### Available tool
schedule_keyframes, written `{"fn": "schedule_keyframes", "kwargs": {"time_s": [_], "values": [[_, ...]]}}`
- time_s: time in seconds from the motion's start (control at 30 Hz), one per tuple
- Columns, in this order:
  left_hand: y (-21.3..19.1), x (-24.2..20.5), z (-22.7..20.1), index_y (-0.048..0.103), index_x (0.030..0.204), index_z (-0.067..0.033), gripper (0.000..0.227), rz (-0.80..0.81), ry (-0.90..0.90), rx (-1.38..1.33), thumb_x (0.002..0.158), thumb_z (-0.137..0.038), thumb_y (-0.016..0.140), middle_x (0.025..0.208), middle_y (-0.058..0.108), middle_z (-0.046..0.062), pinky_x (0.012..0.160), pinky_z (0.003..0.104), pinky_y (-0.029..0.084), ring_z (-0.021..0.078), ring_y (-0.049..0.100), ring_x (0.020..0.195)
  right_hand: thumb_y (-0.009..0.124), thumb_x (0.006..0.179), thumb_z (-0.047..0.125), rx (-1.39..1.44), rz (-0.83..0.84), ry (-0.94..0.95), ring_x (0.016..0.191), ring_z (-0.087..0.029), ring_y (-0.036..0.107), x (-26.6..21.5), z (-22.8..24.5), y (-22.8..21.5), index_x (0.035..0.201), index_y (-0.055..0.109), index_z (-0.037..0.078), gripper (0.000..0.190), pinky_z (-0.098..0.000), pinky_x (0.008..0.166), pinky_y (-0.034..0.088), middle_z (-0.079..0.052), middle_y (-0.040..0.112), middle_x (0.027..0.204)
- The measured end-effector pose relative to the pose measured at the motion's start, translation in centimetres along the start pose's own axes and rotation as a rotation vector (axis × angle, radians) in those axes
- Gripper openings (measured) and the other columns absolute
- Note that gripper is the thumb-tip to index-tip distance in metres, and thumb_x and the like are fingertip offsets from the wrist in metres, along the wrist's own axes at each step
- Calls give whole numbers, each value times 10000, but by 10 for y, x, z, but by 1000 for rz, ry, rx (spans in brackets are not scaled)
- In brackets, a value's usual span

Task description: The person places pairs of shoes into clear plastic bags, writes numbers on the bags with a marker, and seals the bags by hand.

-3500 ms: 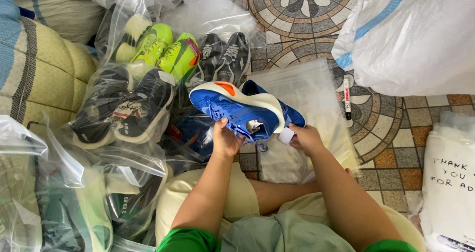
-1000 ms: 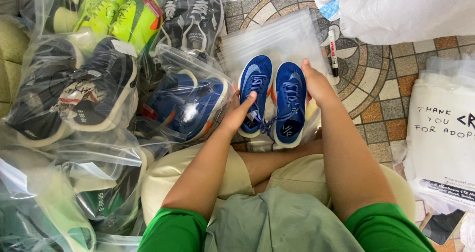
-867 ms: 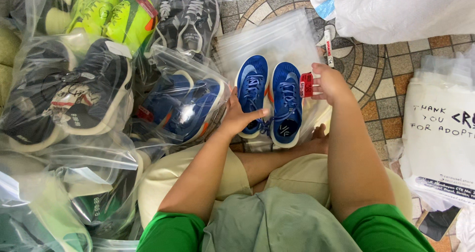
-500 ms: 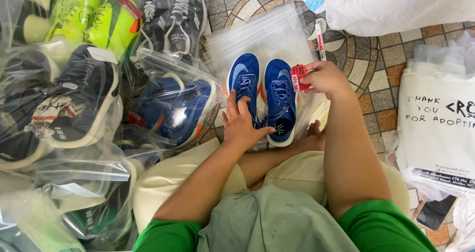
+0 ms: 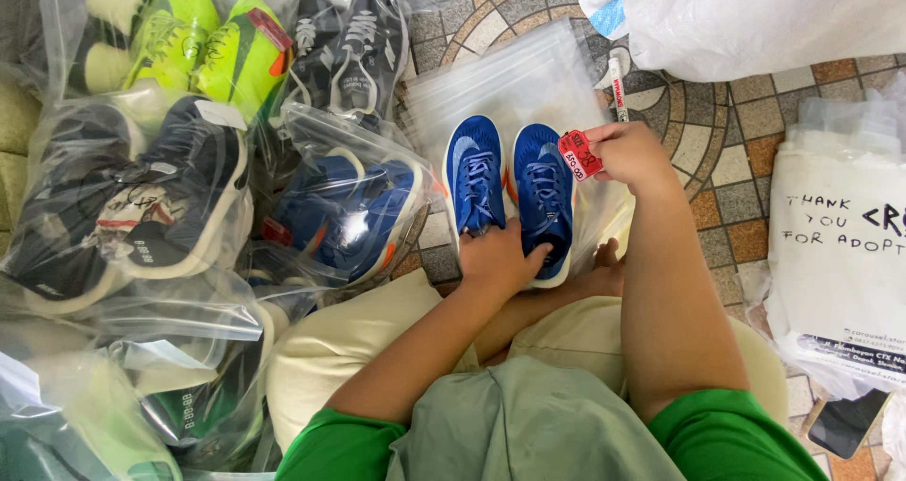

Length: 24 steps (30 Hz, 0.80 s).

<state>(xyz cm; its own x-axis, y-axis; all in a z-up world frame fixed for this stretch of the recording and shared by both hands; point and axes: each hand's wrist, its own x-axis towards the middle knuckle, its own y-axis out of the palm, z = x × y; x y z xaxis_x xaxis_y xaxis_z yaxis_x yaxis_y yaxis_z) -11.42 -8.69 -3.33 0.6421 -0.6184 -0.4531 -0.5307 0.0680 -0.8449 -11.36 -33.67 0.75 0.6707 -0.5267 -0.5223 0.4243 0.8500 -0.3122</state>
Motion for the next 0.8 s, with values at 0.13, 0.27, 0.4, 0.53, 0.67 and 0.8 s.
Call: {"fn": "schedule_keyframes", "kwargs": {"time_s": [0.13,0.27,0.4,0.53,0.67,0.8], "values": [[11,24,-5,782,1035,-114,408,18,-7,-60,981,-494,643,891,754,174,683,600,627,395,794,738,731,977,20,-25,3,3,830,-352,780,-2,2,-1,1284,821,78,326,-542,683,697,-279,759,1055],[15,25,5,792,904,-69,319,-43,78,-9,984,-315,605,823,758,178,617,522,651,378,800,717,685,986,14,-7,40,-4,851,-312,801,-4,6,-2,1338,793,70,372,-534,742,700,-258,777,1105],[21,18,11,746,837,-83,290,-208,184,100,938,-310,598,795,732,153,593,496,652,356,782,698,682,1019,71,12,88,-10,942,-281,820,-6,8,-4,1424,729,39,409,-527,820,680,-235,784,1186],[20,21,8,703,858,-152,282,-478,90,71,950,-414,651,814,715,83,578,446,647,305,791,681,812,1008,220,-28,26,-46,924,-290,839,-6,13,-13,1384,768,112,394,-485,745,696,-176,828,1069],[-6,37,0,706,882,-121,299,-541,60,62,950,-405,645,833,735,107,631,518,660,387,808,753,840,942,344,-196,-60,-128,816,-174,816,1,13,-26,1260,846,307,320,-390,736,678,-11,810,805],[-34,58,-24,737,902,-109,358,-428,49,-24,974,-439,617,834,755,134,670,527,668,416,817,820,777,961,356,-366,-154,-226,1119,-256,780,-14,21,-57,1349,815,324,391,-457,979,622,-14,832,1114]]}}
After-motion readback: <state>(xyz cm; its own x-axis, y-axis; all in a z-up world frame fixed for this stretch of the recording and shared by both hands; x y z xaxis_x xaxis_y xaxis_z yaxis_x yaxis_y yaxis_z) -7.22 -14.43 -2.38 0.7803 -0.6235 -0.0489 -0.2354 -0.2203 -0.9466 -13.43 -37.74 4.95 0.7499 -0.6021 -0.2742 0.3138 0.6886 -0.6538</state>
